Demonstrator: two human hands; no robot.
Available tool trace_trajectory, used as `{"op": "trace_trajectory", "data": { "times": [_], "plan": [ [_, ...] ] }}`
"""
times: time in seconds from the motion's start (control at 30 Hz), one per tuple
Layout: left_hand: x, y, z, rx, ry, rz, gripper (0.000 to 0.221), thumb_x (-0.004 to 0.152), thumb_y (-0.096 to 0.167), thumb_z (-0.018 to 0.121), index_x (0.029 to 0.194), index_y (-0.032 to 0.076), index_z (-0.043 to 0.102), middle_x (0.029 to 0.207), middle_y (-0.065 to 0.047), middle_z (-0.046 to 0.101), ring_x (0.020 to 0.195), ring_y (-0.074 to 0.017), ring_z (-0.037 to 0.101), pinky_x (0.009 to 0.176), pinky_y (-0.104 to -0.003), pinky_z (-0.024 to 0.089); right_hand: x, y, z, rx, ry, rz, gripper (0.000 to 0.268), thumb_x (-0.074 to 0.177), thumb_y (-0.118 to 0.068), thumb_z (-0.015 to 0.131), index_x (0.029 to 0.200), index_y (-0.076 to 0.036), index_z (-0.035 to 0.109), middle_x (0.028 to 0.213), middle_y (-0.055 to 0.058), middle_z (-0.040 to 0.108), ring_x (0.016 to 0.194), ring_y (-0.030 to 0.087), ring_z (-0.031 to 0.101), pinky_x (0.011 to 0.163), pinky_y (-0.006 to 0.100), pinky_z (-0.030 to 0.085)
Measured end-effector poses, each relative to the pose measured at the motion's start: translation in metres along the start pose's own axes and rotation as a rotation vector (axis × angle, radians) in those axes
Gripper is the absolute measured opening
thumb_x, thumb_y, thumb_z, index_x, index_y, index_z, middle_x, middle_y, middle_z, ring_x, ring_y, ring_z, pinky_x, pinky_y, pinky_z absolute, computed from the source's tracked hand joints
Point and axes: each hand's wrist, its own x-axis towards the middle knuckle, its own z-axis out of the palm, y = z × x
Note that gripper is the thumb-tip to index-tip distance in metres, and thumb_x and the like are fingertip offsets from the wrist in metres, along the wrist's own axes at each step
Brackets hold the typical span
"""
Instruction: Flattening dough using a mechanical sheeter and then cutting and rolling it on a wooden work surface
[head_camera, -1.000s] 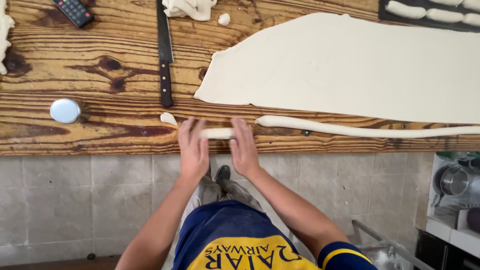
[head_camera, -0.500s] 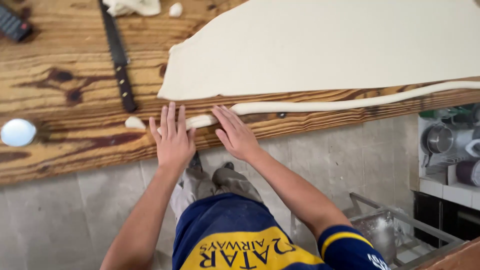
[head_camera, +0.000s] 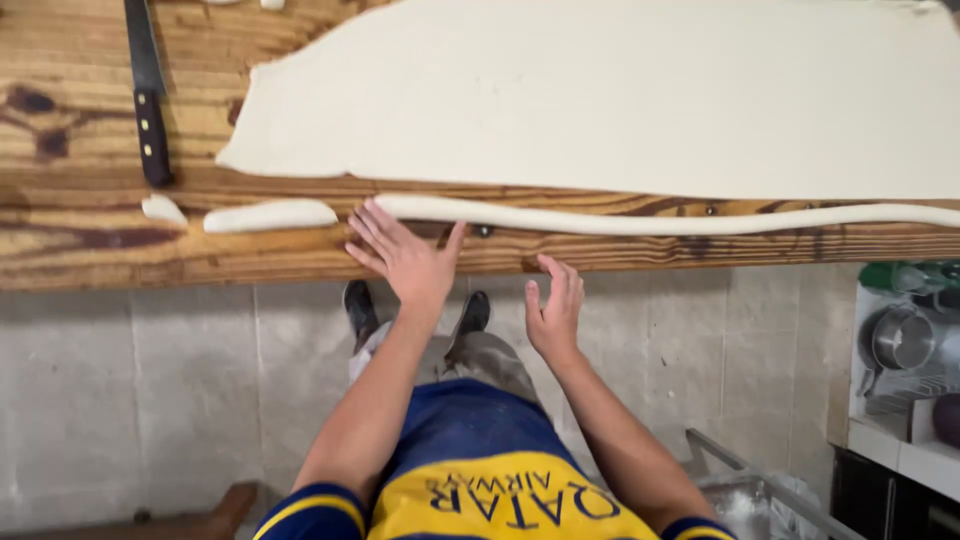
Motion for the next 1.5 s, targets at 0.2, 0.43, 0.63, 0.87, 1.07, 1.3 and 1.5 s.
{"op": "trace_trajectory", "data": {
  "times": [0.2,0.43,0.63,0.87,1.07,1.3,1.5],
  "plan": [
    [-0.006,0.009,0.010,0.138,0.175,-0.028,0.144,0.071,0.094,0.067,0.158,-0.012,0.022,0.160,-0.040,0.021,0.154,-0.0534,0.016,0.122,-0.066,0.005,0.010,0.013,-0.019,0.044,-0.102,-0.056,0.044,0.100,-0.026,0.058,0.143,-0.021,0.051,0.121,0.003,0.051,0.114,0.031,0.052,0.100,0.048,0.039],
    [-0.007,0.033,-0.005,0.127,0.071,-0.244,0.154,0.058,0.091,0.075,0.159,-0.010,0.018,0.164,-0.035,0.018,0.156,-0.0480,0.012,0.124,-0.067,0.003,0.016,0.022,-0.020,0.062,-0.128,-0.033,0.044,0.100,-0.028,0.059,0.143,-0.020,0.050,0.120,0.002,0.050,0.113,0.031,0.050,0.098,0.048,0.037],
    [-0.007,0.038,-0.009,0.154,0.000,-0.264,0.152,0.059,0.092,0.072,0.160,-0.007,0.017,0.166,-0.032,0.015,0.157,-0.0443,0.009,0.125,-0.066,0.001,0.030,0.008,-0.013,0.274,-0.122,-0.074,0.040,0.103,-0.022,0.056,0.141,-0.014,0.050,0.119,0.008,0.052,0.117,0.032,0.053,0.106,0.045,0.039],
    [-0.007,0.026,-0.006,0.054,-0.002,-0.263,0.152,0.061,0.091,0.078,0.161,-0.004,0.015,0.166,-0.032,0.011,0.157,-0.0447,0.005,0.127,-0.063,-0.004,0.120,-0.068,0.031,1.105,0.001,0.052,0.038,0.114,-0.032,0.036,0.145,-0.011,0.043,0.135,0.009,0.052,0.135,0.022,0.050,0.119,0.042,0.035],
    [0.041,-0.031,-0.024,0.073,-0.141,0.425,0.087,0.097,0.064,0.056,0.161,0.010,0.034,0.164,-0.017,0.032,0.155,-0.0346,0.023,0.127,-0.055,0.009,0.166,-0.084,0.085,1.277,0.071,0.075,0.043,0.111,-0.039,0.039,0.144,-0.011,0.043,0.135,0.012,0.056,0.134,0.021,0.054,0.122,0.042,0.037],
    [0.082,-0.093,-0.002,0.042,-0.072,1.017,0.051,0.095,0.057,0.063,0.131,0.020,0.063,0.115,-0.002,0.059,0.115,-0.0233,0.058,0.103,-0.050,0.039,0.121,-0.078,0.109,1.081,-0.112,0.166,0.055,0.113,-0.054,0.021,0.156,-0.020,0.032,0.134,0.008,0.060,0.141,0.015,0.044,0.126,0.041,0.021],
    [0.089,-0.092,-0.013,-0.090,-0.030,1.126,0.046,0.097,0.049,0.064,0.128,0.015,0.066,0.115,-0.007,0.061,0.110,-0.0242,0.060,0.099,-0.047,0.043,0.115,-0.091,0.114,0.725,0.084,-0.040,0.063,0.106,-0.050,0.037,0.153,-0.010,0.026,0.143,0.012,0.044,0.143,0.023,0.039,0.127,0.041,0.025]
  ]
}}
